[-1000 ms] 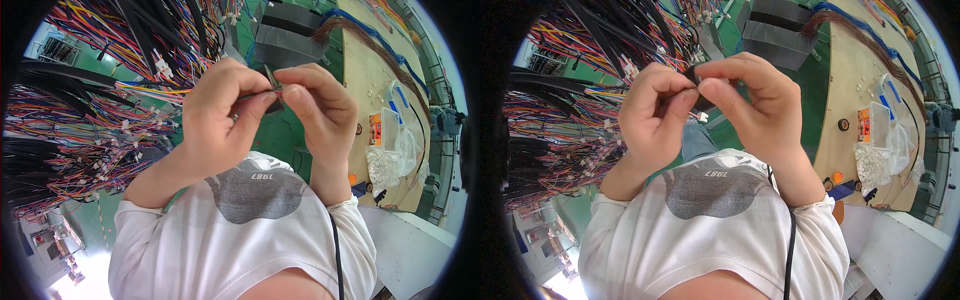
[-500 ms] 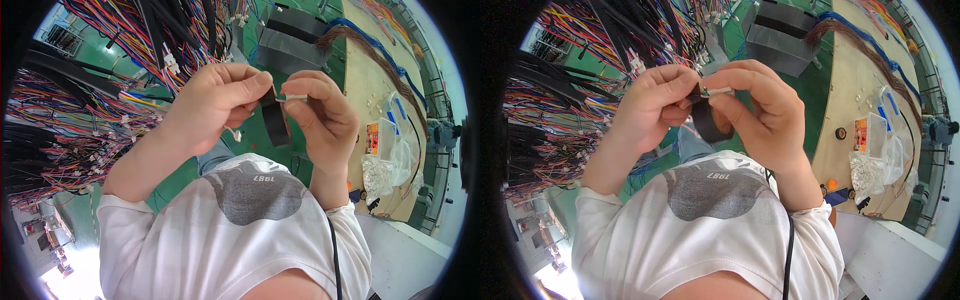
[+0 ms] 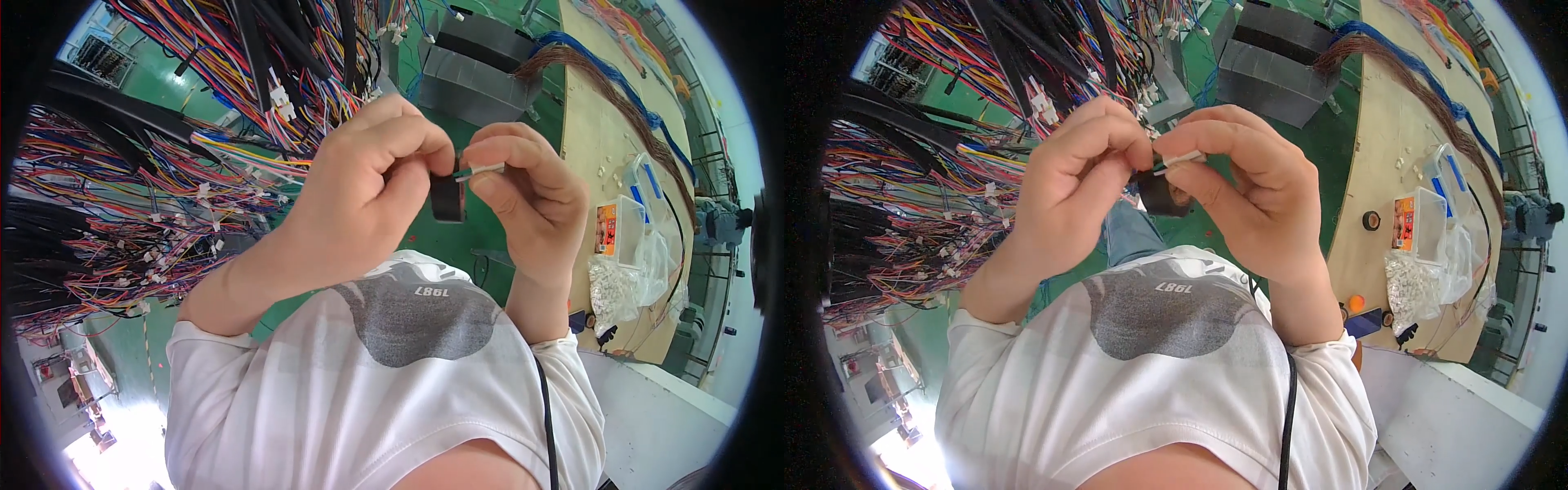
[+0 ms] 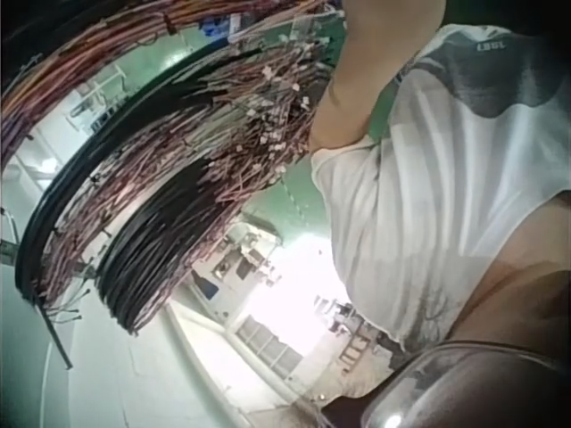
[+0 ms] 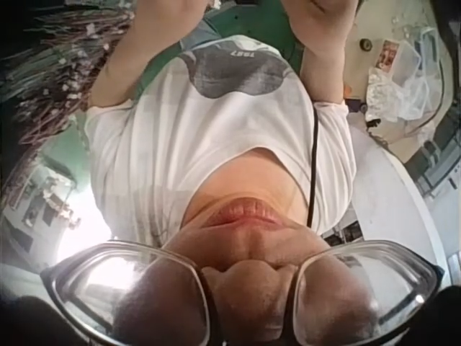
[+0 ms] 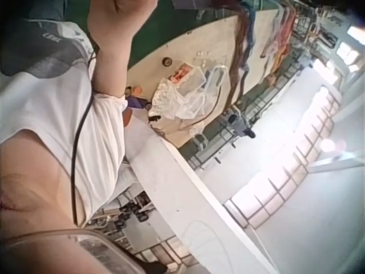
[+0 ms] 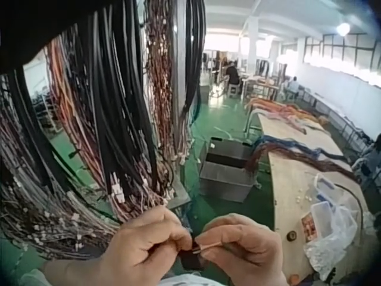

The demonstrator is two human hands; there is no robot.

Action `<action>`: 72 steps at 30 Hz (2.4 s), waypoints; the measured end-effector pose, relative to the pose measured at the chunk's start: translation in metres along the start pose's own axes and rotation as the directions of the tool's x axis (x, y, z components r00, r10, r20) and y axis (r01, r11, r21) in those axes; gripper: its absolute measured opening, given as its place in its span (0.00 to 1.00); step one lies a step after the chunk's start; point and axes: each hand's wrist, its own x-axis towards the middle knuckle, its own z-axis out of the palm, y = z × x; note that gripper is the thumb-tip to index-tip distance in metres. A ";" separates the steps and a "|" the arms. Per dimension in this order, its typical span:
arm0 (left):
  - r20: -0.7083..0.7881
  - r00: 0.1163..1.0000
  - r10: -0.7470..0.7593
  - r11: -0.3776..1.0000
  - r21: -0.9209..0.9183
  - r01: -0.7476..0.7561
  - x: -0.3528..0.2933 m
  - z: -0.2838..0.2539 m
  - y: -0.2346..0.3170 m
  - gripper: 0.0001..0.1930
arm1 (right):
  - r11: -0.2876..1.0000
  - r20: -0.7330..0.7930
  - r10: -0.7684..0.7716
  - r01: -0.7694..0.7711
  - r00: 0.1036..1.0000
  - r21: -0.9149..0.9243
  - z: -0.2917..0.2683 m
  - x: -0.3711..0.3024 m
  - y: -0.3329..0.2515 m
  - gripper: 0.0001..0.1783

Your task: Wrapping bundles of electrical wires with black adhesive tape at specific locations.

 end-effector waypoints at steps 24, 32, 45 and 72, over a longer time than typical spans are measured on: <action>0.474 0.705 -0.528 0.091 -0.794 0.602 0.010 -0.007 0.001 0.21 | 0.965 -0.073 -0.115 0.094 0.991 -0.245 0.008 0.006 0.001 0.07; 0.188 0.959 -0.212 0.201 -0.952 0.231 -0.007 0.002 -0.008 0.17 | 0.893 -0.054 0.322 -0.284 0.945 0.349 0.008 0.008 -0.009 0.07; -0.004 1.000 -0.013 0.967 -0.255 0.012 -0.005 0.002 -0.011 0.09 | 0.972 -0.088 0.160 -0.173 0.983 -0.160 0.013 0.014 -0.011 0.05; -0.025 0.995 0.096 0.783 -0.615 -0.091 0.002 0.005 0.000 0.26 | 0.980 -0.074 0.074 -0.059 0.995 0.191 0.001 0.011 -0.012 0.08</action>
